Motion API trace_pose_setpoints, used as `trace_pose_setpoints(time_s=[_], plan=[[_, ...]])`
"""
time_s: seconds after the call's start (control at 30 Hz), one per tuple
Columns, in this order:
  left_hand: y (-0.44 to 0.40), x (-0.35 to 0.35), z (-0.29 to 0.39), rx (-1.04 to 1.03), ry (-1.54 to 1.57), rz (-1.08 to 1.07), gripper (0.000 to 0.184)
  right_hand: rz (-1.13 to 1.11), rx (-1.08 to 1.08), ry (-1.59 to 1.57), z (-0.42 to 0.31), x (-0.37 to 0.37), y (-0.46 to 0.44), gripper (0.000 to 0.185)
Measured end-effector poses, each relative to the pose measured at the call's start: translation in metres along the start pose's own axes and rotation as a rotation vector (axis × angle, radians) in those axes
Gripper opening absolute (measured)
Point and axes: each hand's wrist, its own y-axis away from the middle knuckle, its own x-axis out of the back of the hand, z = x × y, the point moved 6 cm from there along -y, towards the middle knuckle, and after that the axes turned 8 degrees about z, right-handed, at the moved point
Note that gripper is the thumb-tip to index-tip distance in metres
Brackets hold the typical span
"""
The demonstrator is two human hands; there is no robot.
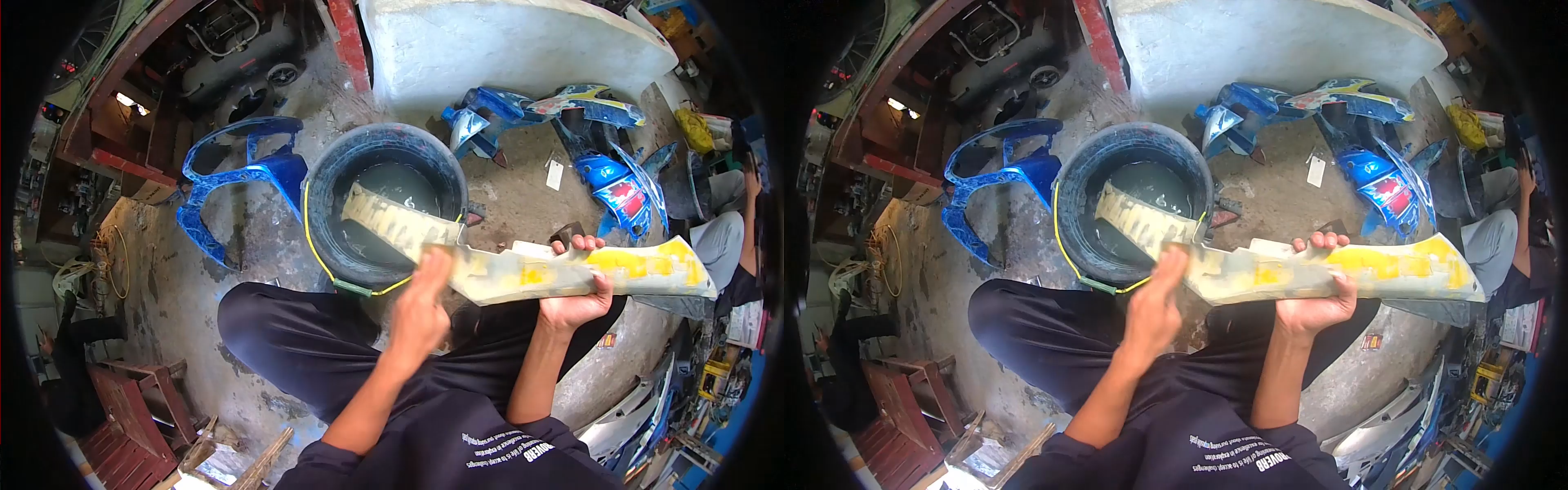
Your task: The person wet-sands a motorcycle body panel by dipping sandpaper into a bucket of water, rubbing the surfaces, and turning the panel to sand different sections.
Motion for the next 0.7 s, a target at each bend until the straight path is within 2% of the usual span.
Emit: trace_pose_setpoints(time_s=[0.07,0.1,0.17,0.23,0.3,0.37,0.47,0.53,0.57,0.63,0.7], plan=[[-0.008,-0.003,-0.031,0.118,-0.02,0.053,0.067,0.001,0.016,0.028,0.001,0.0,0.001,0.052],[-0.006,-0.001,-0.022,0.116,-0.023,0.059,0.067,-0.003,0.01,0.008,0.0,0.0,0.0,0.052],[0.009,-0.003,0.021,-0.054,0.045,-0.044,0.067,-0.002,0.004,-0.005,-0.007,-0.001,-0.002,0.052],[0.011,-0.003,0.024,-0.123,0.056,-0.068,0.068,0.001,-0.03,-0.049,-0.012,-0.001,-0.005,0.052],[-0.005,0.002,-0.007,-0.083,0.054,-0.002,0.066,-0.02,-0.01,-0.025,-0.013,0.0,-0.005,0.053],[-0.026,0.001,-0.048,0.047,0.031,0.069,0.063,-0.014,0.002,-0.013,-0.01,-0.001,-0.003,0.053],[-0.027,0.003,-0.048,0.12,-0.014,0.08,0.063,-0.027,-0.025,-0.039,-0.012,-0.001,-0.004,0.054],[-0.011,-0.001,-0.012,-0.002,0.094,-0.04,0.064,-0.034,-0.019,-0.02,-0.018,-0.004,-0.008,0.054],[-0.011,0.0,-0.009,0.002,0.096,-0.044,0.064,-0.034,-0.02,-0.005,-0.019,-0.005,-0.009,0.055],[-0.013,0.007,-0.007,-0.021,0.114,-0.027,0.065,-0.026,-0.028,-0.008,-0.019,-0.007,-0.008,0.055],[-0.032,0.01,-0.041,0.093,-0.014,0.118,0.061,-0.057,-0.025,-0.034,-0.017,-0.011,-0.005,0.056]])
